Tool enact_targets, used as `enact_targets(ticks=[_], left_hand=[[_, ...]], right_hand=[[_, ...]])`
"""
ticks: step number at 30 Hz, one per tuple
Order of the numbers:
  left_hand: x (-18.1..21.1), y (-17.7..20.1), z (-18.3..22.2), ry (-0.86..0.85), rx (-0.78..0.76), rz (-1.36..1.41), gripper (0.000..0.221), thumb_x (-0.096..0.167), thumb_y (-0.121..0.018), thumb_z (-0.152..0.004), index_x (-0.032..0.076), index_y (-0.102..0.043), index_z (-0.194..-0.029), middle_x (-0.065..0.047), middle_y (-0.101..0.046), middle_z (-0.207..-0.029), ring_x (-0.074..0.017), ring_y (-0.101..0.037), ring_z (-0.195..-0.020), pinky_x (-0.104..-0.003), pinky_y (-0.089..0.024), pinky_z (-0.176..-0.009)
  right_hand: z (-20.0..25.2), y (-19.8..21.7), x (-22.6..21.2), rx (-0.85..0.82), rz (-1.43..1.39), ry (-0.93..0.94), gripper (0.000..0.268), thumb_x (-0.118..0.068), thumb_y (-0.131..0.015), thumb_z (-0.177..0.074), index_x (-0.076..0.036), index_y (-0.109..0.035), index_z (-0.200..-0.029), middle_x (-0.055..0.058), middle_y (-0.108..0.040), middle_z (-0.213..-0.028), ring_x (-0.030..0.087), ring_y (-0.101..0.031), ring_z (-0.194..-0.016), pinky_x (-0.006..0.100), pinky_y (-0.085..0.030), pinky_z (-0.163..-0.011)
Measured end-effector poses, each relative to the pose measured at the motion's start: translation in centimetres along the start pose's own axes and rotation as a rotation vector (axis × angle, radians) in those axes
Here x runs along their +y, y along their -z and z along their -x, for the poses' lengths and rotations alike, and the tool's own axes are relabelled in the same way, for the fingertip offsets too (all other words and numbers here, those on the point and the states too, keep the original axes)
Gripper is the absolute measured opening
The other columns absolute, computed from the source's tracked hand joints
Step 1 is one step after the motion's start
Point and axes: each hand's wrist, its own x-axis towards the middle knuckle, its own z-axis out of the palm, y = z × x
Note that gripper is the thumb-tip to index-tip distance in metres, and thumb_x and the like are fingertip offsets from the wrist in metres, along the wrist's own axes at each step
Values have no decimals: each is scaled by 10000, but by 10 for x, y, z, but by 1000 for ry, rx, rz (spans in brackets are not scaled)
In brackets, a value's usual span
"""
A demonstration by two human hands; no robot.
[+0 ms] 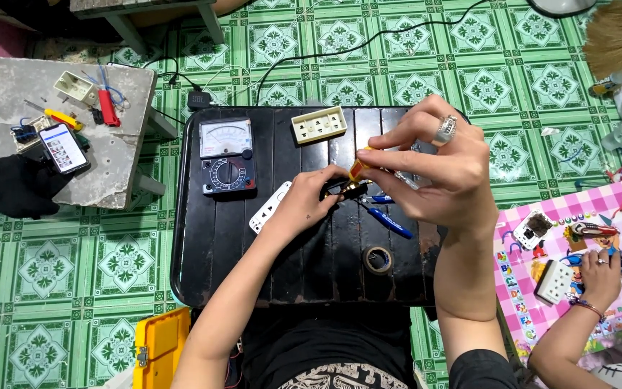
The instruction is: Repairing or inspecting an electrical outlet using a screwdriver and a multimeter.
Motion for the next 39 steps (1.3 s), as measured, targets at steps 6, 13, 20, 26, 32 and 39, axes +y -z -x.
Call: enact_targets(ticks=[6, 13, 20, 26, 32, 39], left_hand=[[3, 1, 0, 11, 4, -19, 377, -1, -708, -851, 122, -597, -1190, -71, -744, -1170, -298, -720, -1070, -356, -502, -890], [5, 1, 0, 16, 14, -11, 354, 5, -702, -859, 89, -609, -1190, -98, -746, -1177, -304, -719, -1087, -371, -517, -915], [5, 1, 0, 10, 16, -20, 348, 23, -706, -873, 108, -610, -1196, -88, -746, -1172, -305, -722, -1067, -376, -519, -888], [5, -1, 0, -43, 51, -38, 345, 22, -691, -864, 83, -618, -1196, -101, -740, -1170, -302, -717, -1062, -381, -537, -911], [1, -4, 1, -114, 85, -71, 409, -29, -714, -804, 51, -630, -1197, -121, -686, -1174, -304, -679, -1098, -393, -520, -950], [9, -5, 2, -92, 66, -211, 419, 24, -689, -815, 72, -577, -1216, -115, -568, -1074, -375, -629, -843, -463, -514, -630]], right_hand=[[-3, 1, -1, -21, 13, 41, 72, 43, -776, -944, 22, -785, -1013, 142, -767, -1033, 349, -645, -861, 392, -571, -746], [-3, 2, 1, -31, 34, 17, 113, -83, -751, -949, 10, -786, -1003, 199, -738, -1097, 351, -629, -897, 351, -522, -686], [0, 0, 3, -14, 40, 22, 154, -122, -828, -933, -13, -792, -1035, 136, -723, -989, 322, -591, -877, 354, -537, -683], [-3, 0, 0, -21, 34, 29, 120, -43, -811, -963, -4, -773, -1070, 125, -726, -960, 314, -606, -823, 384, -543, -717], [-1, 2, 1, -37, 13, 30, 165, -68, -739, -956, 15, -761, -1096, 172, -688, -954, 287, -613, -777, 356, -498, -678], [-4, -1, 1, -29, 12, 73, 135, -5, -809, -958, 1, -762, -1084, 169, -739, -973, 287, -623, -749, 334, -505, -629]])
